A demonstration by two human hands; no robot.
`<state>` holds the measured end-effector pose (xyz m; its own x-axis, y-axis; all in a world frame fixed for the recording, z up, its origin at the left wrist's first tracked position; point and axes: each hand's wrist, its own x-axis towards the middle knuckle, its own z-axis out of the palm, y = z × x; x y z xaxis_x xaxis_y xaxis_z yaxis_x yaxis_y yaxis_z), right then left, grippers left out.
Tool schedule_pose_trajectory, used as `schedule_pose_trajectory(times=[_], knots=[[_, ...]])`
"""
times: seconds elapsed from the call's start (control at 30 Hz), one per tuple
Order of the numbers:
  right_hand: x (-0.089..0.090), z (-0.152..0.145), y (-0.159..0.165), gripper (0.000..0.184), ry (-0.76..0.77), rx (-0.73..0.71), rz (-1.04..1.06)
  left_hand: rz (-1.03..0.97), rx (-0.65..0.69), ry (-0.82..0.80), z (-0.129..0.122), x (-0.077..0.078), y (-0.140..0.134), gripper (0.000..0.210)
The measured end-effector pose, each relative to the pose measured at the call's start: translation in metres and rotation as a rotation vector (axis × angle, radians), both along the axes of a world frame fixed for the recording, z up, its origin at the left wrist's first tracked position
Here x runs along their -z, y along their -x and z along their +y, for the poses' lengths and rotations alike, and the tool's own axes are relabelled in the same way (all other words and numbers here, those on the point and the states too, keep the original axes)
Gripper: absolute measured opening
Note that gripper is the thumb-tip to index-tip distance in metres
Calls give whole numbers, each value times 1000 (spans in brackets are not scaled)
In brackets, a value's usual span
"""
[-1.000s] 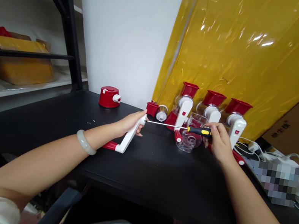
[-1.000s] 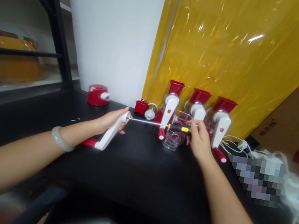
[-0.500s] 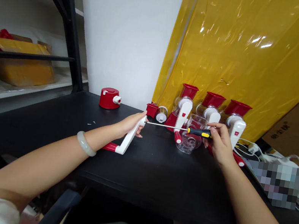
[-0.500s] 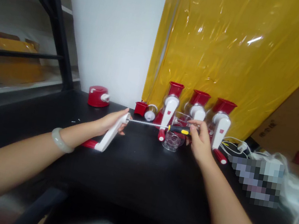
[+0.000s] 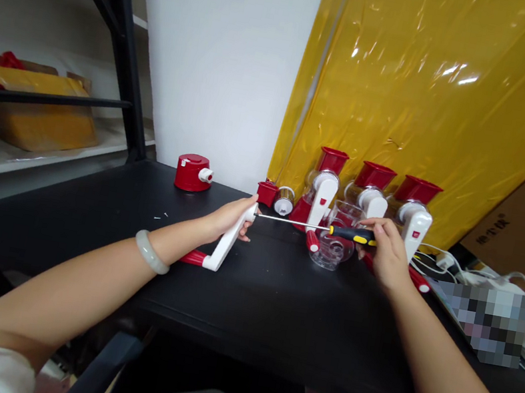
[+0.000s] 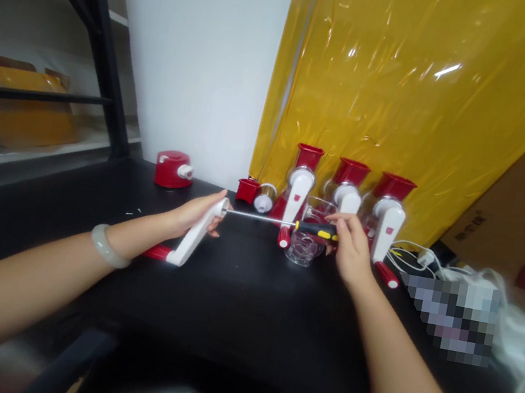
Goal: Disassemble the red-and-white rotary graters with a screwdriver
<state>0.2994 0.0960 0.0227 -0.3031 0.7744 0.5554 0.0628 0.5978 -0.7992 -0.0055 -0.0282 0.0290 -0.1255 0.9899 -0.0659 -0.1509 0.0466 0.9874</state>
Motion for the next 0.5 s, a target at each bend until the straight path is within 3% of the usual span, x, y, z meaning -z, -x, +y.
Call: schedule_pose_trajectory(times=[0.17, 0.5], knots=[[-1, -2, 0, 43, 28, 38, -66, 19, -26, 11, 0, 0, 0, 36], [-2, -1, 1, 34, 37, 68, -79, 11, 5, 11, -3, -2, -2, 35]])
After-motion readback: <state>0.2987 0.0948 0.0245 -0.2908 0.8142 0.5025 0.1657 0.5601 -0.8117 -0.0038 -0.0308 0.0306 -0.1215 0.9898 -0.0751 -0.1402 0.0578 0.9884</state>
